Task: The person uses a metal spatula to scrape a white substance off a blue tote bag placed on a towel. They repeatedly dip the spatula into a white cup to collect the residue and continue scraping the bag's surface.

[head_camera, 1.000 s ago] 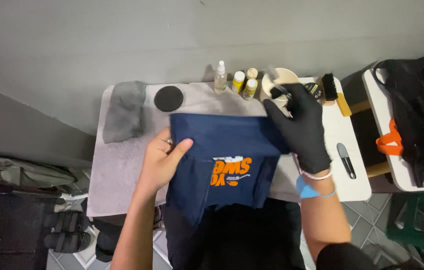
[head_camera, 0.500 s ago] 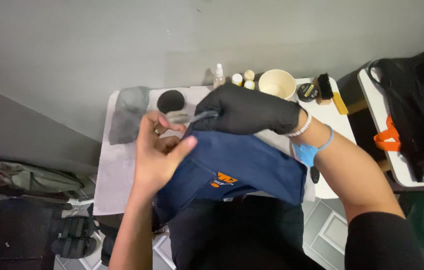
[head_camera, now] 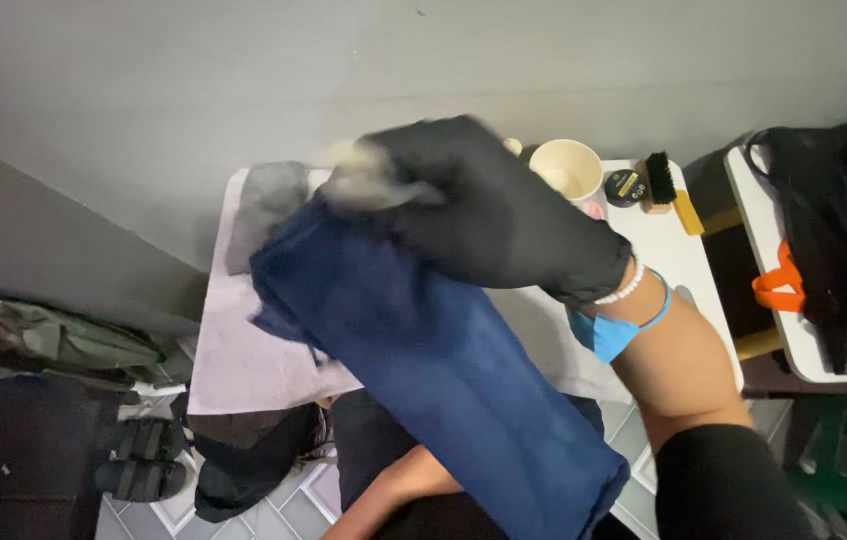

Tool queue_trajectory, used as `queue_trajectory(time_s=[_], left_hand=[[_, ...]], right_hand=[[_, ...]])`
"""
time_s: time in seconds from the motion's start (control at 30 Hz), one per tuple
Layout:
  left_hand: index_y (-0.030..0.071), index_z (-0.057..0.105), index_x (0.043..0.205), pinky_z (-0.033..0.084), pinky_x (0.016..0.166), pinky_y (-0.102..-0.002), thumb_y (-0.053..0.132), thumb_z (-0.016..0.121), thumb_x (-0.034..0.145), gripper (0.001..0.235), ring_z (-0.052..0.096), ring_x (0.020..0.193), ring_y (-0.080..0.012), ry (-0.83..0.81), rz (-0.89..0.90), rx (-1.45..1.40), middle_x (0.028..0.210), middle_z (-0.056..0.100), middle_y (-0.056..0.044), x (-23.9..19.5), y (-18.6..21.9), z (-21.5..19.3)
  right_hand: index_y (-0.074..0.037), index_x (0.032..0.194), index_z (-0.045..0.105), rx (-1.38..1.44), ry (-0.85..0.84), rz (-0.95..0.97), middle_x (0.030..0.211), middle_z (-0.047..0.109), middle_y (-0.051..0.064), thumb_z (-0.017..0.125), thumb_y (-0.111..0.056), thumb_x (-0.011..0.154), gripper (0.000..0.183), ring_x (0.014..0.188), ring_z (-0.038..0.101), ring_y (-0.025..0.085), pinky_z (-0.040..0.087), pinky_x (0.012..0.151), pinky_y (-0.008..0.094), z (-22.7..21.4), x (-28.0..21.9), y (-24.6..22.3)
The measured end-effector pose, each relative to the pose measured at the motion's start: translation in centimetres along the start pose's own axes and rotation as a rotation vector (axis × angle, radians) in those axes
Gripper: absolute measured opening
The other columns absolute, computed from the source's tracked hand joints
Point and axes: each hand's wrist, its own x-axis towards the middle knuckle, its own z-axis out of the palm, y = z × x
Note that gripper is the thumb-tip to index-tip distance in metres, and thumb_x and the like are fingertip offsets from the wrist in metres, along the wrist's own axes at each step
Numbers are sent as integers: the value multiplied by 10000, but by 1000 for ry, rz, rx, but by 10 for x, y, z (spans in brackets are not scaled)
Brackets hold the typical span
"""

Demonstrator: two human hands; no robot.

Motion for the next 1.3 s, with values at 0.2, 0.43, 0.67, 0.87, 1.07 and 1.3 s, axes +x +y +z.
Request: queue_trajectory(time_s=[0.2,0.43,0.67,0.87,1.07,1.3], left_hand=[[40,216,1583,370,1180,-426,409,1038,648,1299,433,1437,-323,376,-509,-1488,1607,377,-174,-1,-35,-39],[122,613,1397,524,1047,-381,199,777,899,529,642,1196,-178,807,-873,-235,1339,673,-97,59,-54,-142],[31,589,1305,563,854,-474,120,753,932,417,645,1059,-307,450,-829,97,1163,677,-230,52,-140,-164],[-102,477,1267,555,825,-552,78,731,973,428,586,1080,-540,450,-649,470,1175,515,-331,35,-48,-140],[73,697,1087,552,864,-436,224,848,794,363,678,1011,-351,235,-567,575,1038,667,-128,-29,-7,-111],[-33,644,1273,573,916,-429,-55,628,938,336,660,1033,-337,56,-240,805,1166,594,-196,-56,-11,-93]], right_hand=[[-59,951,629,-8,469,271,945,648,54,656,-150,1017,115,903,598,137,491,828,267,-5,-69,33],[-13,843,686,215,767,846,702,629,78,741,-315,1030,359,658,614,165,545,700,293,67,-215,169],[-117,1206,723,-230,323,1279,1050,774,151,661,-490,973,445,1028,739,351,579,875,497,140,-264,192],[-57,1349,631,-319,311,947,1209,647,196,801,-299,860,571,827,693,385,562,701,522,100,-220,157],[-63,1214,703,-114,29,668,1203,655,203,855,-137,756,488,752,650,412,524,687,507,81,-194,164],[-86,1141,717,-65,-86,473,1167,732,78,818,-105,844,314,1057,720,224,550,915,333,80,-223,184]])
